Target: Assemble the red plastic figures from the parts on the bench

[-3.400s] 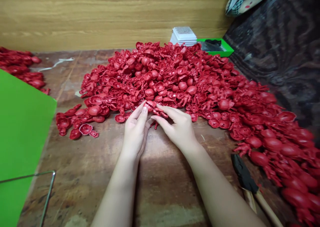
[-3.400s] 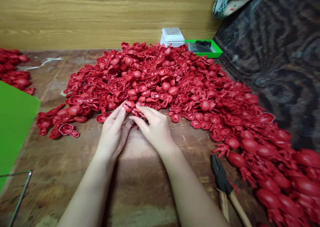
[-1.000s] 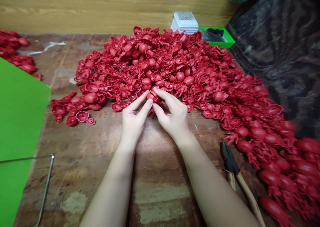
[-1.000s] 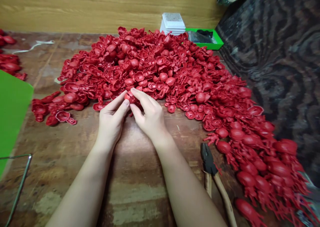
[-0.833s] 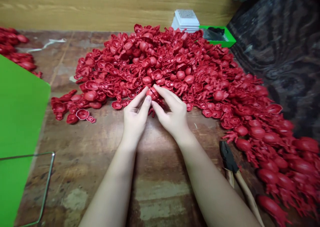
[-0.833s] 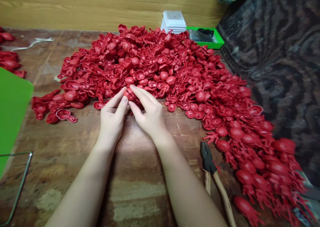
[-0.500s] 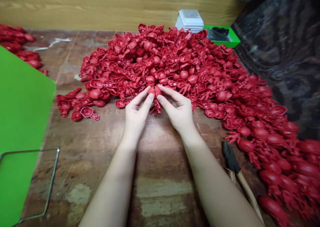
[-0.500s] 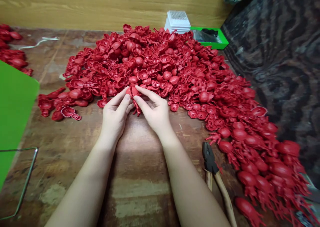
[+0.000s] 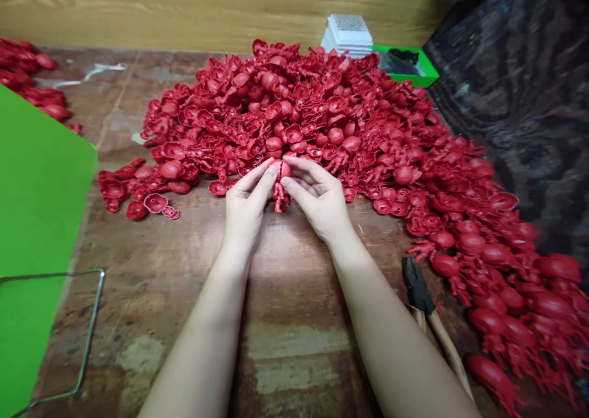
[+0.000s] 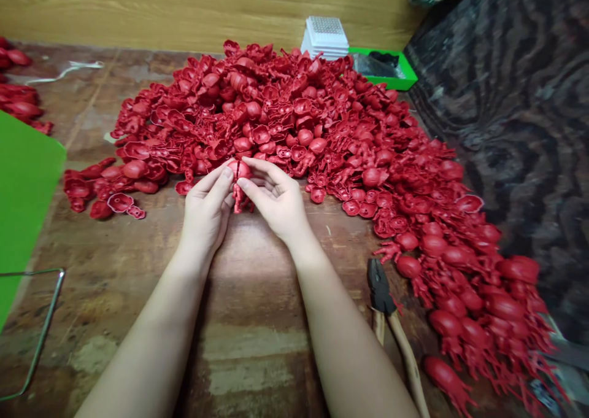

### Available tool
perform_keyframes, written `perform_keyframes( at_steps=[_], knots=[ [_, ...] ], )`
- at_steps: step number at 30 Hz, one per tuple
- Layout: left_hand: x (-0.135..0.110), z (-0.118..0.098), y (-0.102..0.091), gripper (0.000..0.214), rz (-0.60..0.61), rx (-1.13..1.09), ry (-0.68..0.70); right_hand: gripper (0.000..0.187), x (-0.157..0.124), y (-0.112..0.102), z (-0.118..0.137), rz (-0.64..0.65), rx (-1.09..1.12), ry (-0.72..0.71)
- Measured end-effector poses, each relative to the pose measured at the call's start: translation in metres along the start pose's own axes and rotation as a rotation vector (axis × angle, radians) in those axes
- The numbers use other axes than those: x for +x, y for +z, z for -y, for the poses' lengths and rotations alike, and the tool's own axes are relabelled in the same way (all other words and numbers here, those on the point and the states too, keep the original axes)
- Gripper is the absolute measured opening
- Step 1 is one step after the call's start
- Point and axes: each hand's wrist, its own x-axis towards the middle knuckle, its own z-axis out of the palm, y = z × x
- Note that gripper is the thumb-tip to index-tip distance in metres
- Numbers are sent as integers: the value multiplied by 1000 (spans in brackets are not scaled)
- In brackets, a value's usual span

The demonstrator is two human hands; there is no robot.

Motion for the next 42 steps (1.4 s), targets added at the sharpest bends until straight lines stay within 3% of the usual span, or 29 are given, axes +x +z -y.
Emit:
perform_keyframes(
  at_steps=[11,16,22,42],
  knots=[
    [1,-1,-1,48,16,11,-53,50,0,-1,1,1,54,51],
    [3,3,-8,40,9,75,-3,44,0,-2,3,-6,73,20],
    [2,1,-4,49,29,30,-61,50,1,-3,2,-20,34,69],
    [1,3,-9,46,124,64,-62,44,0,-16,4,20,48,42]
  ],
)
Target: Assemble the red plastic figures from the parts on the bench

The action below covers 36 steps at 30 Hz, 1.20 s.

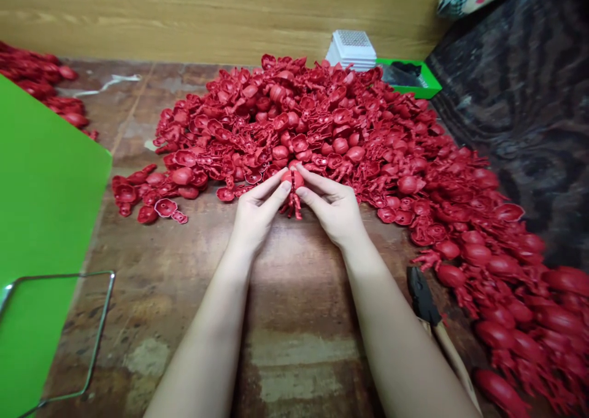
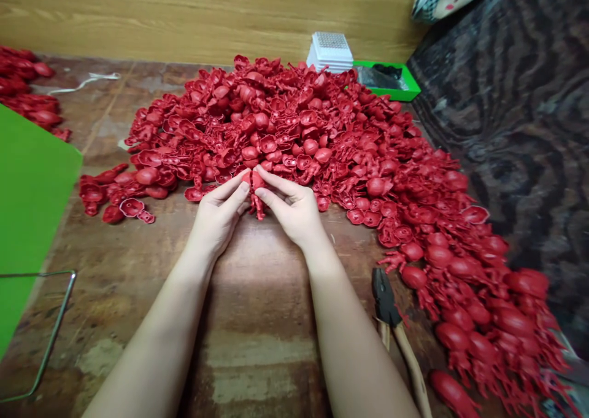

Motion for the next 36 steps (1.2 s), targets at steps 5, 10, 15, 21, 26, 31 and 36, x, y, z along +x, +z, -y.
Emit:
perform_keyframes(
  at_steps=[5,10,15,21,26,31,36],
  knots=[
    [0,0,-1,43,18,4,15,43,-1,-1,1,9,14,-10],
    [-2,-3,1,45,7,8,-9,45,-3,-1,-1,19,-34,-10],
    [-1,-7,4,40,-8,-82,-4,48,-3,2,3,49,-86,-67],
    [0,-3,5,41,-49,-73,26,38,-4,7,9,-23,-257,-223],
    [-3,-5,8,44,-29,-25,59,38,-5,11,7,-98,-111,-127],
    [-5,-8,8,41,-44,55,71,35,-1,8,9,-32,-105,-92],
    [-5,-6,9,43,-74,42,78,34,0,6,10,-15,-72,-67]
  ],
)
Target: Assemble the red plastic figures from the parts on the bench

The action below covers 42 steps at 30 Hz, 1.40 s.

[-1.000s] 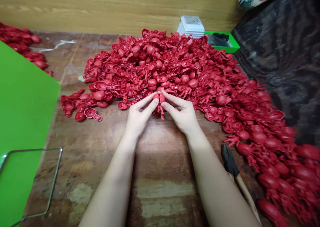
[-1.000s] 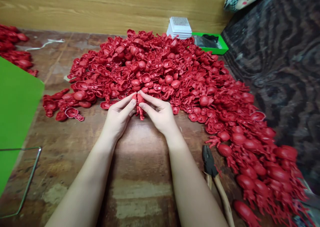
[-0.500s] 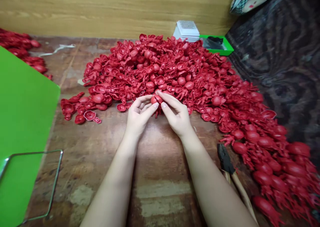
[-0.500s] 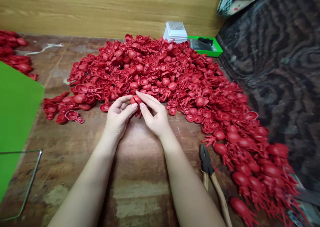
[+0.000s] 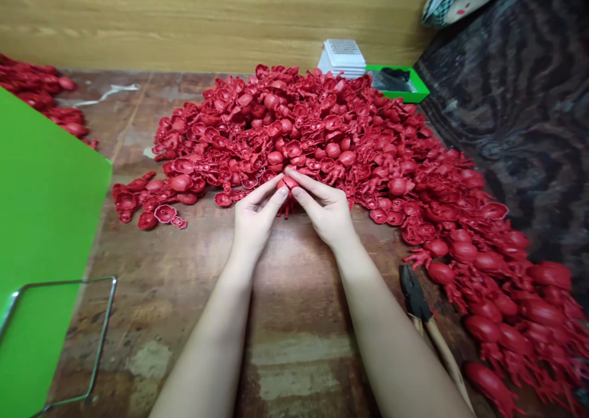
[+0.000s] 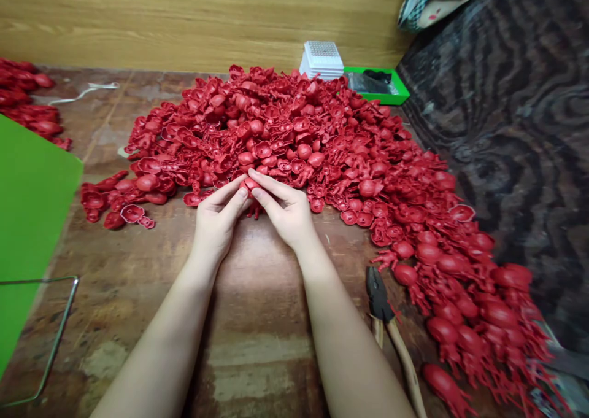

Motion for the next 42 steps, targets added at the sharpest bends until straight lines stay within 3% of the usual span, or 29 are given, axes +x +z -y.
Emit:
perform_keyframes(
  at_steps=[4,9,16,20,28,42],
  knots=[
    [1,5,-1,42,-8,-24,-4,33,-1,1,-2,21,17,-32],
    [4,10,-4,43,-16,-91,-44,45,-5,6,-2,23,-103,-67],
    [3,-6,0,37,29,-207,-208,40,-6,7,5,-53,-479,-315],
    [3,-12,0,38,52,-272,-279,43,-7,5,3,-1,-564,-423],
    [2,-7,4,39,65,-208,-245,40,-10,3,-1,1,-734,-397],
    [4,2,-1,38,72,-134,-186,33,-10,8,6,-20,-803,-410]
  ],
)
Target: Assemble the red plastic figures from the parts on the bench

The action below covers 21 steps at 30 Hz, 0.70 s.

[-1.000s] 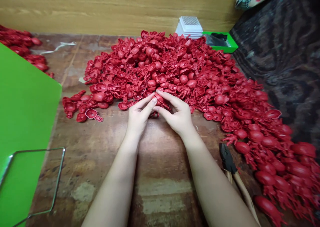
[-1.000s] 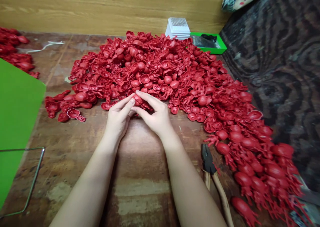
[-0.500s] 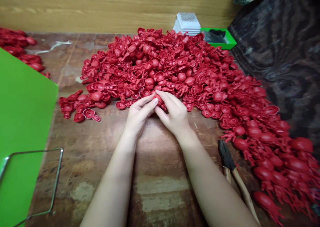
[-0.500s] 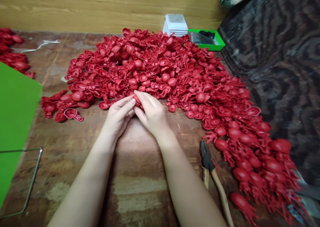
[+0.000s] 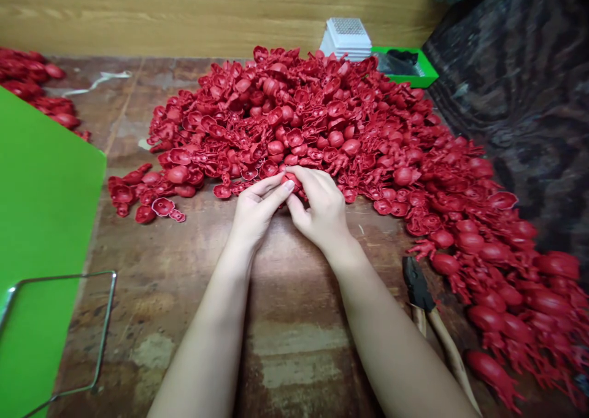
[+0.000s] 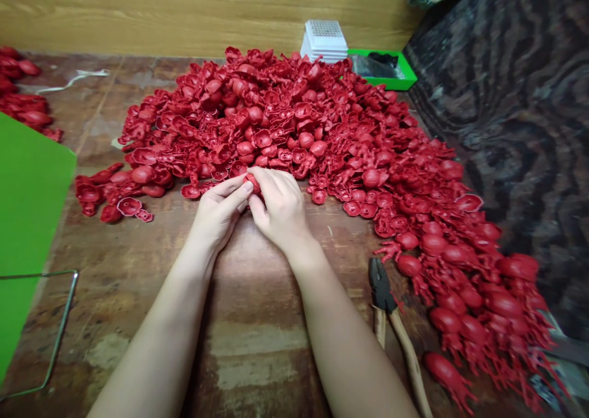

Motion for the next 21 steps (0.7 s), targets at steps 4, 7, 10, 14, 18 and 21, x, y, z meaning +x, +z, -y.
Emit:
perform_keyframes(
  at_steps=[4,7,10,14,18,21],
  knots=[
    [0,0,0,35,-8,6,21,32,-1,2,1,-18,-7,-16],
    [0,0,0,33,7,2,27,33,-2,4,2,-5,-26,0],
    [0,0,-1,33,15,17,20,33,-3,4,3,19,-43,28],
    [0,1,0,37,16,20,11,35,-4,5,1,23,-41,42],
    [0,3,3,44,-16,17,49,40,-3,6,-5,28,53,68],
    [0,3,5,47,-90,18,93,47,-3,5,-9,42,204,105]
  ],
)
